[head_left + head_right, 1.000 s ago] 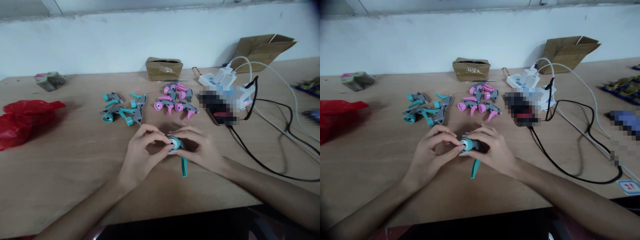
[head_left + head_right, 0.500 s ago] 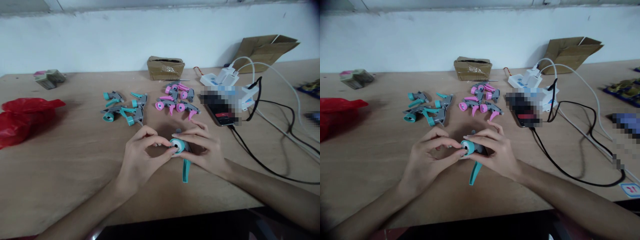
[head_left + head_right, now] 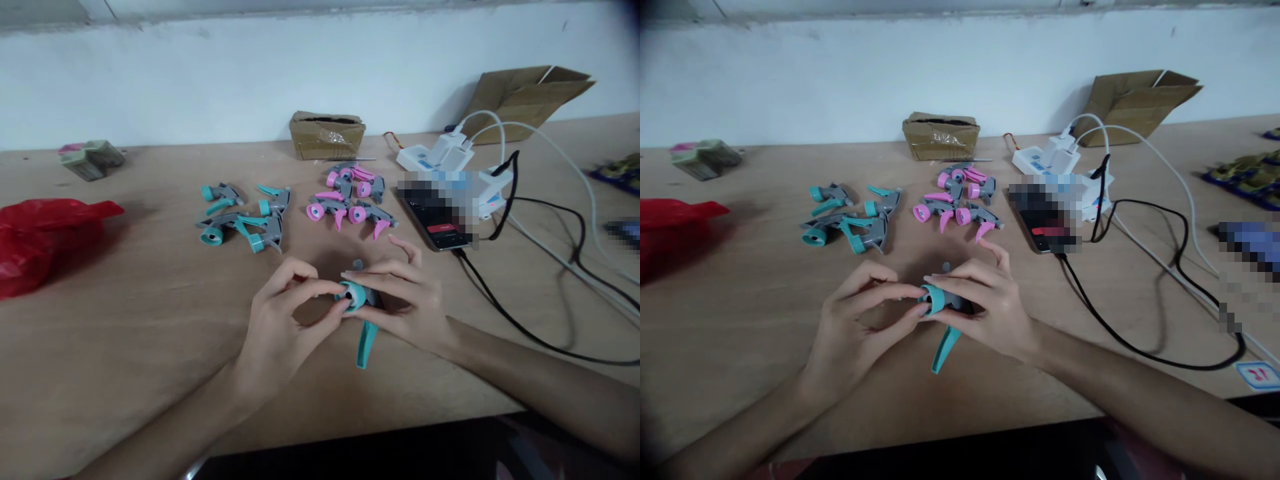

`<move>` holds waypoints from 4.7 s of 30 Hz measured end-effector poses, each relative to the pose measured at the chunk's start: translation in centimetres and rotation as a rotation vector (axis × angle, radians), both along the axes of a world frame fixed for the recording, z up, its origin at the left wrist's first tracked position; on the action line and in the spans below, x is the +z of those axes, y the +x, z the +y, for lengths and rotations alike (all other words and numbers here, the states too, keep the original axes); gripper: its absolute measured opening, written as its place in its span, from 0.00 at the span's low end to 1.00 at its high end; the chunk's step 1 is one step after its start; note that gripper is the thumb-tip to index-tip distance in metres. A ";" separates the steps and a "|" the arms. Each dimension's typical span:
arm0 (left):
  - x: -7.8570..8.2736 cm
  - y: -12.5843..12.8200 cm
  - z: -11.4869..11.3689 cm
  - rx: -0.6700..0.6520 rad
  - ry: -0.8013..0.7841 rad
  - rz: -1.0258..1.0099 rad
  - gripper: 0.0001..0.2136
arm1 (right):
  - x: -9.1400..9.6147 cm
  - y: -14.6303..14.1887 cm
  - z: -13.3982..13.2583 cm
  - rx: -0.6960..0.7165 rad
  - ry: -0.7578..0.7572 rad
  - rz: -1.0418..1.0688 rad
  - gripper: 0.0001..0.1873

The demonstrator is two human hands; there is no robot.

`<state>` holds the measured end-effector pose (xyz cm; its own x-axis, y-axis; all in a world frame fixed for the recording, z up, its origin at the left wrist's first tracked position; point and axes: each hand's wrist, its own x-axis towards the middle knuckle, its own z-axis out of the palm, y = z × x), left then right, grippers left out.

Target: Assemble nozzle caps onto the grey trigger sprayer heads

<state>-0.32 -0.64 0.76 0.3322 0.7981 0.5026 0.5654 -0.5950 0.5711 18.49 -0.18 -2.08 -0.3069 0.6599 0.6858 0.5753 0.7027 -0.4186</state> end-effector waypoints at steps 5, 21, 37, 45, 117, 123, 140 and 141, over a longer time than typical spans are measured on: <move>-0.2 -0.1 0.1 -0.026 -0.010 -0.002 0.04 | -0.1 0.0 0.0 -0.003 0.014 -0.003 0.17; -0.1 -0.7 1.2 -0.262 -0.055 0.014 0.03 | -0.4 0.2 0.3 0.077 -0.026 0.023 0.17; 0.1 -0.7 1.2 -0.182 -0.137 0.146 0.05 | -0.7 0.3 0.5 0.056 -0.013 -0.043 0.16; -0.1 -0.6 1.0 -0.265 -0.156 0.039 0.05 | -0.9 0.3 0.4 0.057 -0.048 -0.008 0.17; -1.3 -1.4 0.5 -0.186 0.488 0.067 0.17 | 2.4 -2.1 -1.0 0.315 -0.642 0.414 0.10; -1.7 -1.3 0.9 -0.178 0.407 0.048 0.14 | 2.1 -2.0 -0.6 0.302 -0.685 0.373 0.14; 0.1 -3.6 0.2 0.060 0.184 0.057 0.12 | 2.9 -2.9 -1.2 0.169 -0.746 0.439 0.18; 0.4 -4.4 0.4 0.103 0.114 0.019 0.12 | 2.9 -2.6 -1.2 0.145 -0.753 0.417 0.18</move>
<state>-4.74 -0.22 1.13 0.2617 0.7663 0.5867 0.6368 -0.5939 0.4917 15.86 -1.35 0.87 -0.2437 0.9568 0.1586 0.1979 0.2091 -0.9577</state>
